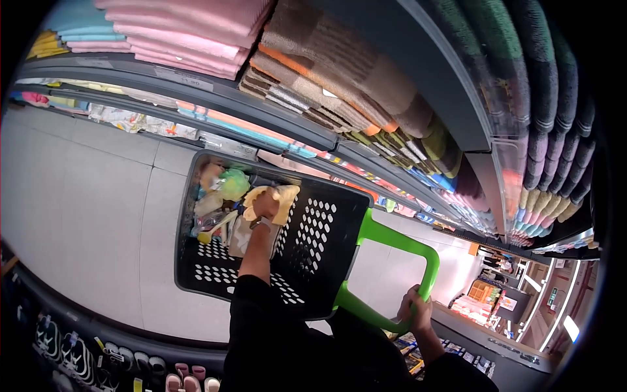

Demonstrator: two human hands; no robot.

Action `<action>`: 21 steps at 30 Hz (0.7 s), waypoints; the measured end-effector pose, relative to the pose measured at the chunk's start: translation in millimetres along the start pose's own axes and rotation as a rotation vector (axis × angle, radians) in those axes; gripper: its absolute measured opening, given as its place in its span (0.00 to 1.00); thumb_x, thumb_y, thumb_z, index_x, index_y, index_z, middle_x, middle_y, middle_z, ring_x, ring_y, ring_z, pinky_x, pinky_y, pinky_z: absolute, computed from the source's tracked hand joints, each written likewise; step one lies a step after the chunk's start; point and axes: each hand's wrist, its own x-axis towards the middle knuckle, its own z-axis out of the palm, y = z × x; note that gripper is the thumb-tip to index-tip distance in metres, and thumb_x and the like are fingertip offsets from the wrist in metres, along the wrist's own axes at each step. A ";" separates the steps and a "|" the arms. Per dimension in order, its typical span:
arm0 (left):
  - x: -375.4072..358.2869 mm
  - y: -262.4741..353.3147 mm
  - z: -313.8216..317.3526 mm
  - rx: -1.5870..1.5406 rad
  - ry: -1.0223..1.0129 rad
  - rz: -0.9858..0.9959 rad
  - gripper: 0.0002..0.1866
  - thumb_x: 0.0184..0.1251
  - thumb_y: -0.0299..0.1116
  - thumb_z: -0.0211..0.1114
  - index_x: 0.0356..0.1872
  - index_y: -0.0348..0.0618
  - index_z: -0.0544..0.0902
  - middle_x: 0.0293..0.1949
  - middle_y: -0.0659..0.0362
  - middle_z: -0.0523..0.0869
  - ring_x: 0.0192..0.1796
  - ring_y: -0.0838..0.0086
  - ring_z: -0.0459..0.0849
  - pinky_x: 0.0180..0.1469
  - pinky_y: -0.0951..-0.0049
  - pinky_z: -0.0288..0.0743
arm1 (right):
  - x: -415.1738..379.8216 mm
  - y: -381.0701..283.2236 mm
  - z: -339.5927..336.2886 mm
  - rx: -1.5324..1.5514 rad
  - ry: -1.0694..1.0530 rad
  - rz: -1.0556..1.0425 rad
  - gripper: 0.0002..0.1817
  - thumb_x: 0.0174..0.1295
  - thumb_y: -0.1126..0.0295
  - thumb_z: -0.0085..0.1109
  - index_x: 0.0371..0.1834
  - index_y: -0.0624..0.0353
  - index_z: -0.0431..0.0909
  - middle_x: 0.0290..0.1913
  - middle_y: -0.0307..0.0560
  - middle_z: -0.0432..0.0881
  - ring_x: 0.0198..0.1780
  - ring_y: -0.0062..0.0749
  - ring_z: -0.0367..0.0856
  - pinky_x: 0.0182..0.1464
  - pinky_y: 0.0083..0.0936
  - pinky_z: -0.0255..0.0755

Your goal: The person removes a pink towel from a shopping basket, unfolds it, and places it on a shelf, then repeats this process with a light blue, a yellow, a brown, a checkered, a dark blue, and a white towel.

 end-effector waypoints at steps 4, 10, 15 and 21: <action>-59.0 50.4 -49.6 -0.236 -0.059 0.049 0.14 0.55 0.35 0.59 0.43 0.45 0.78 0.37 0.48 0.84 0.43 0.51 0.81 0.45 0.53 0.73 | 0.6 1.0 -1.0 0.010 -0.015 -0.004 0.09 0.61 0.66 0.50 0.29 0.59 0.64 0.10 0.41 0.64 0.08 0.27 0.62 0.13 0.25 0.66; -183.6 126.0 -132.7 -0.778 0.169 0.230 0.17 0.55 0.27 0.64 0.47 0.38 0.75 0.44 0.48 0.81 0.49 0.57 0.80 0.54 0.64 0.71 | 3.6 8.9 -8.3 0.014 -0.035 -0.052 0.10 0.61 0.66 0.51 0.32 0.61 0.66 0.12 0.42 0.66 0.11 0.25 0.64 0.16 0.26 0.70; -264.6 182.0 -213.8 -1.087 0.122 -0.052 0.18 0.56 0.23 0.65 0.48 0.35 0.74 0.47 0.53 0.79 0.51 0.70 0.76 0.56 0.72 0.69 | -14.9 -19.0 -21.3 -0.391 0.068 -0.422 0.15 0.62 0.71 0.52 0.50 0.64 0.69 0.34 0.46 0.75 0.33 0.30 0.77 0.37 0.28 0.75; -347.2 314.9 -330.0 -0.795 0.336 0.252 0.18 0.56 0.23 0.66 0.48 0.33 0.74 0.44 0.50 0.79 0.48 0.66 0.78 0.51 0.69 0.72 | -62.9 -62.9 -43.1 -0.118 -0.320 -0.436 0.17 0.67 0.70 0.43 0.55 0.67 0.69 0.51 0.51 0.77 0.51 0.39 0.76 0.55 0.33 0.70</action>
